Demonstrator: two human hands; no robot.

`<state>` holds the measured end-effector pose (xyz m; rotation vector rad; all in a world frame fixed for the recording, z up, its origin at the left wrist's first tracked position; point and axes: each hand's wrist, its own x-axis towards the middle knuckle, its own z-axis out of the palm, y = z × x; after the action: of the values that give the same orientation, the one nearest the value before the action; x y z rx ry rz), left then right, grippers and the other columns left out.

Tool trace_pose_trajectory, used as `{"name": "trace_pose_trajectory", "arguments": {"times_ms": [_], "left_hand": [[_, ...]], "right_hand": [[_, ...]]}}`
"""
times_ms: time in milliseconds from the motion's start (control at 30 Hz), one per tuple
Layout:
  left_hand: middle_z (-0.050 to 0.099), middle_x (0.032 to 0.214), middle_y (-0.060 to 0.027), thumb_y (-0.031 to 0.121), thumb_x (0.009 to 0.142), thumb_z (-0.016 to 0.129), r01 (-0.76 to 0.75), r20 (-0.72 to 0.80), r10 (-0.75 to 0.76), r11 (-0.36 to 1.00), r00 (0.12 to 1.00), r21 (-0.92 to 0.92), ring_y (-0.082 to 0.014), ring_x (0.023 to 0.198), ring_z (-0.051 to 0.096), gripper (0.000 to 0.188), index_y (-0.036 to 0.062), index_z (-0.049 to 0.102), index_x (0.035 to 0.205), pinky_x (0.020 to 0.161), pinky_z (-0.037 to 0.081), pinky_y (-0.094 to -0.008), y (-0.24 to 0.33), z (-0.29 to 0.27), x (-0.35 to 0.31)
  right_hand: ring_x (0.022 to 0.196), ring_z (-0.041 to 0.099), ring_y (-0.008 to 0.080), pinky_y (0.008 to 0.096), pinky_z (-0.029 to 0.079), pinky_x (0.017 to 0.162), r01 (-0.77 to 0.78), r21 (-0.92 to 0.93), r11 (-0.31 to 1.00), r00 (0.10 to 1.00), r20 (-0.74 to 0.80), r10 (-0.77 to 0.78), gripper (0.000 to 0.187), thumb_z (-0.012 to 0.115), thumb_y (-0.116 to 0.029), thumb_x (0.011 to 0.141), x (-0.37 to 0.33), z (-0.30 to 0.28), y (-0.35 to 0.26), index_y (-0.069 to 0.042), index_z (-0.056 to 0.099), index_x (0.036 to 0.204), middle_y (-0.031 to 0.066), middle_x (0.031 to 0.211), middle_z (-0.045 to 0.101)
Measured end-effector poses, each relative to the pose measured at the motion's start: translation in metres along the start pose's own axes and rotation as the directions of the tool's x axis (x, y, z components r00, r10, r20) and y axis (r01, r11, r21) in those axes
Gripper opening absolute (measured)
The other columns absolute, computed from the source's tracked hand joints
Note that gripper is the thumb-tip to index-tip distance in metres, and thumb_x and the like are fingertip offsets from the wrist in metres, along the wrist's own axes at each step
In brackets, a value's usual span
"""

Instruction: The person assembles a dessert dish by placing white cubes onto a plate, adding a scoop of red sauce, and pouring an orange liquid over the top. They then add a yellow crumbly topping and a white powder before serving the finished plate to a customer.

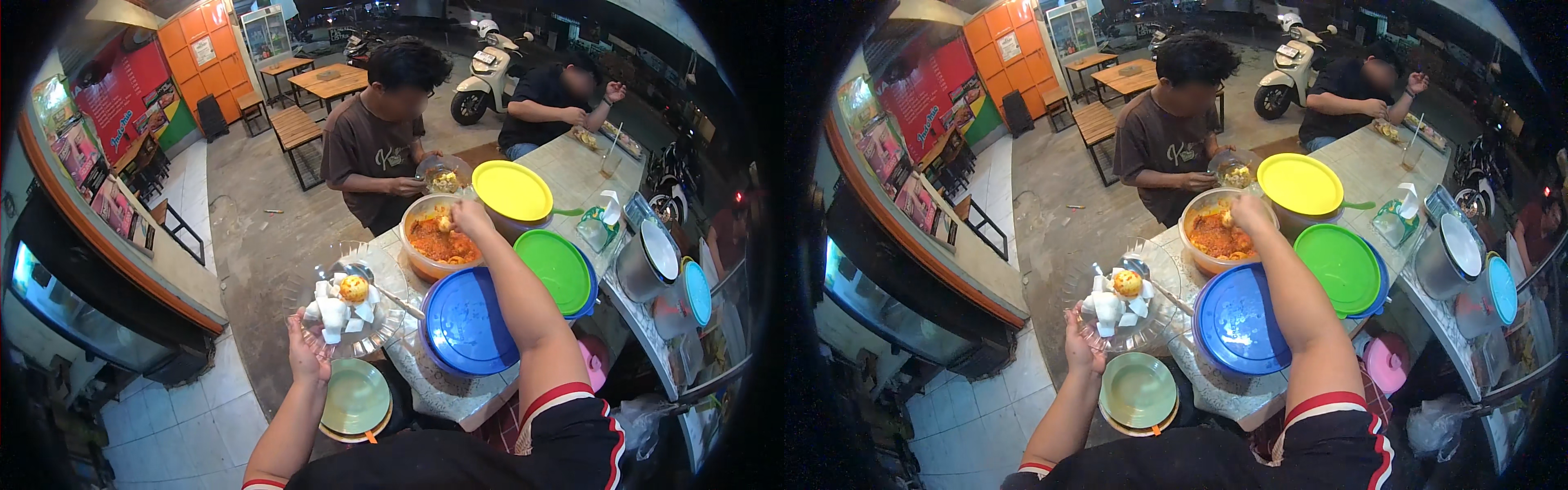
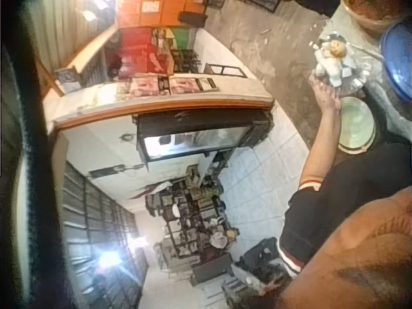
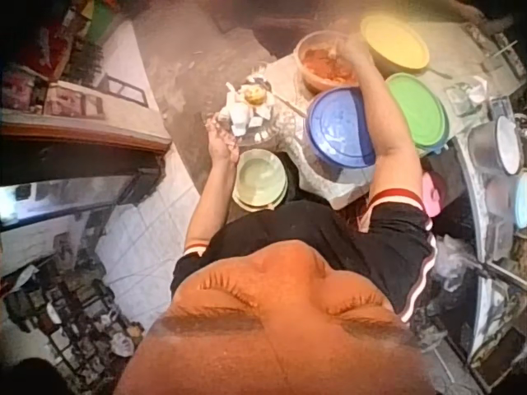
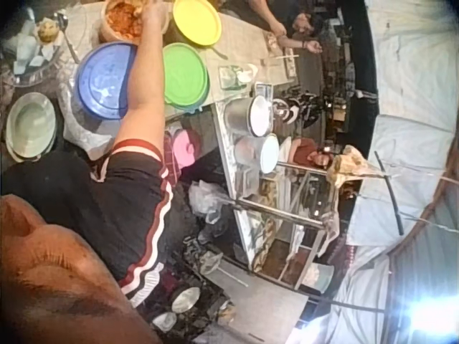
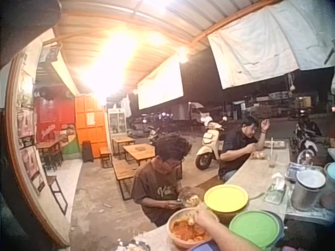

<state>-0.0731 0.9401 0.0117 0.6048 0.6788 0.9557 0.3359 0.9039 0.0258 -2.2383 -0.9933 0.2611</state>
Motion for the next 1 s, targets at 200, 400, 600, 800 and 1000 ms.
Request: {"name": "trace_pose_trajectory", "arguments": {"times_ms": [200,400,600,800,1000], "left_hand": [[0.052,0.101,-0.0119,0.048,0.090,0.037,-0.004,-0.005,0.004,0.999,1.000,0.047,-0.0241,0.090,0.056,0.045,0.0166,0.039,0.123,0.070,0.049,-0.0368,0.000,0.002,0.005],[0.051,0.106,-0.0130,0.049,0.089,0.037,0.059,0.047,-0.060,0.998,0.997,0.037,-0.0249,0.092,0.056,0.047,0.0188,0.038,0.124,0.073,0.048,-0.0380,-0.007,0.030,0.020],[0.050,0.109,-0.0164,0.051,0.089,0.036,0.081,0.093,-0.086,0.995,0.992,0.062,-0.0276,0.094,0.055,0.050,0.0171,0.035,0.126,0.071,0.049,-0.0397,-0.018,0.063,0.028],[0.049,0.110,-0.0190,0.050,0.089,0.035,0.090,0.118,-0.098,0.993,0.988,0.072,-0.0293,0.094,0.056,0.051,0.0160,0.032,0.126,0.070,0.049,-0.0417,-0.024,0.081,0.027],[0.049,0.112,-0.0186,0.051,0.089,0.035,0.100,0.133,-0.106,0.994,0.986,0.051,-0.0297,0.096,0.055,0.050,0.0161,0.033,0.125,0.073,0.049,-0.0433,-0.025,0.081,0.023]], "right_hand": [[0.066,0.060,0.0171,0.0273,0.051,0.055,-0.295,0.683,0.668,0.934,0.058,0.353,0.029,0.035,-0.025,0.093,-0.001,-0.025,0.001,0.000,0.049,0.088,0.0122,0.077,0.060],[0.058,0.055,0.0142,0.0238,0.047,0.052,-0.220,0.838,0.500,0.939,0.043,0.342,0.025,0.035,-0.026,0.094,-0.017,-0.053,-0.007,-0.005,0.048,0.088,0.0104,0.079,0.059],[0.061,0.057,0.0114,0.0232,0.047,0.057,0.050,0.892,0.449,0.999,-0.045,-0.022,0.028,0.037,-0.029,0.094,-0.052,-0.083,-0.061,-0.004,0.049,0.086,0.0099,0.080,0.060],[0.062,0.056,0.0096,0.0236,0.047,0.059,0.301,0.722,0.623,0.940,-0.115,-0.320,0.030,0.038,-0.028,0.094,-0.102,-0.079,-0.114,-0.003,0.052,0.085,0.0062,0.078,0.060],[0.066,0.057,0.0112,0.0242,0.047,0.061,0.577,0.456,0.678,0.815,-0.272,-0.512,0.029,0.041,-0.024,0.093,-0.130,-0.090,-0.115,-0.001,0.056,0.085,0.0055,0.077,0.060]]}}
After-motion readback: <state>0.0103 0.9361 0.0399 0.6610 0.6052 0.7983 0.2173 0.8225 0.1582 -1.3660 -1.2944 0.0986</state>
